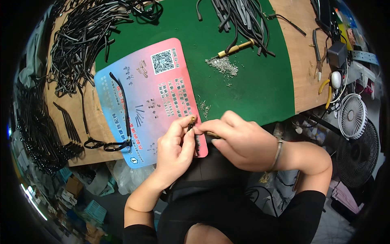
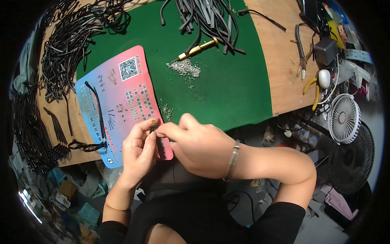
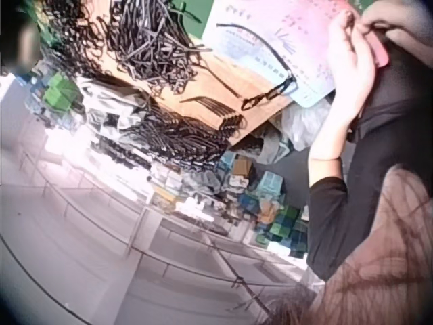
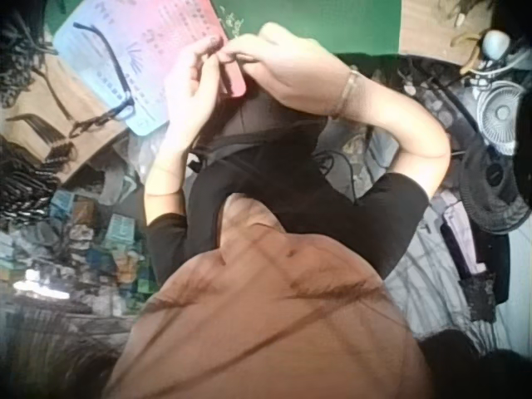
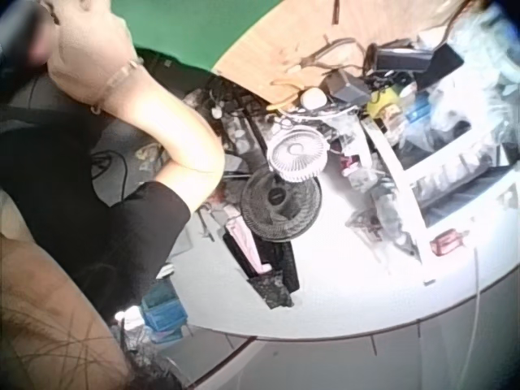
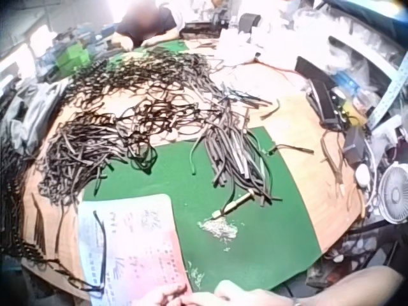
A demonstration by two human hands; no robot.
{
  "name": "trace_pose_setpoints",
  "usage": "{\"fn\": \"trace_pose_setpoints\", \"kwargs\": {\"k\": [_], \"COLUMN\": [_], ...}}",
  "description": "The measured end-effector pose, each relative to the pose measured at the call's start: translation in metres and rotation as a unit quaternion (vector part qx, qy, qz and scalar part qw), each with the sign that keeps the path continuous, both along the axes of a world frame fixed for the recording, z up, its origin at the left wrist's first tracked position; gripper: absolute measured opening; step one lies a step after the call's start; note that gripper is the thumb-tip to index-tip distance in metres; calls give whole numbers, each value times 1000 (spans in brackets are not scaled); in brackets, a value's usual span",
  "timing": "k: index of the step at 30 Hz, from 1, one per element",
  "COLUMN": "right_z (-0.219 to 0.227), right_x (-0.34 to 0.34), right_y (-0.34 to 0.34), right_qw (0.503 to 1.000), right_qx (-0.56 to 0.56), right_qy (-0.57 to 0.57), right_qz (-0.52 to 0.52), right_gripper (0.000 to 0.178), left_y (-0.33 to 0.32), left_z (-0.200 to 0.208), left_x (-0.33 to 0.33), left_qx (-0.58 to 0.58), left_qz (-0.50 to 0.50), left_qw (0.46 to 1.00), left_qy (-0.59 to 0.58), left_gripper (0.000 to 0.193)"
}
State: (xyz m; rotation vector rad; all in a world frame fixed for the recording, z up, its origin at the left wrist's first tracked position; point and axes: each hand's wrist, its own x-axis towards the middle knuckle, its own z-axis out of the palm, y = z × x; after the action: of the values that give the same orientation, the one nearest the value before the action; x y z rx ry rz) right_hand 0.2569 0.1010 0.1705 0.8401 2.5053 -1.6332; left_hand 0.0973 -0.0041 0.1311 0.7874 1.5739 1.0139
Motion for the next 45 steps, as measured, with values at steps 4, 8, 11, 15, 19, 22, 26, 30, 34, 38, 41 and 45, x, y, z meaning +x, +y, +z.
{"fn": "trace_pose_setpoints", "kwargs": {"k": [4, 8, 11, 15, 19, 22, 26, 30, 34, 38, 41, 45], "right_z": [-4, -6, -9, -27, 4, 2, 0, -2, -5, -9, 10, -10], "right_x": [-9, -9, -8, -10, -20, -22, -28, -29, -24, -12, 5, 29], "right_y": [-1, -1, -2, 2, 18, 20, 23, 21, 20, 0, 3, 13], "right_qw": [1000, 999, 999, 993, 873, 879, 886, 894, 935, 990, 990, 995], "right_qx": [13, 25, 30, -104, -457, -447, -431, -416, -328, -115, -64, 50], "right_qy": [-15, -10, -6, 37, -137, -139, -151, -145, -126, -76, -123, -42], "right_qz": [22, 24, 26, -32, -104, -93, -77, -81, -42, -17, 19, -77], "right_gripper": [31, 30, 31, 33, 37, 37, 35, 33, 33, 36, 41, 34], "left_y": [-2, -3, -3, -1, -1, 2, 1, 2, 2, 7, 14, 37], "left_z": [-8, -5, -8, -9, -9, -11, -13, -10, -8, 5, 4, 19], "left_x": [6, 13, 17, 20, 20, 17, 12, 10, 9, 9, 3, 15], "left_qx": [105, 65, 97, 115, 119, 150, 151, 142, 135, 79, 106, 128], "left_qz": [-16, -3, -6, -6, -2, -7, -21, -26, -41, -70, -39, -58], "left_qw": [981, 981, 959, 946, 944, 935, 932, 941, 946, 958, 948, 963], "left_qy": [160, 184, 267, 303, 307, 322, 330, 306, 290, 266, 298, 228], "left_gripper": [24, 23, 23, 24, 24, 25, 25, 25, 25, 25, 29, 30]}}
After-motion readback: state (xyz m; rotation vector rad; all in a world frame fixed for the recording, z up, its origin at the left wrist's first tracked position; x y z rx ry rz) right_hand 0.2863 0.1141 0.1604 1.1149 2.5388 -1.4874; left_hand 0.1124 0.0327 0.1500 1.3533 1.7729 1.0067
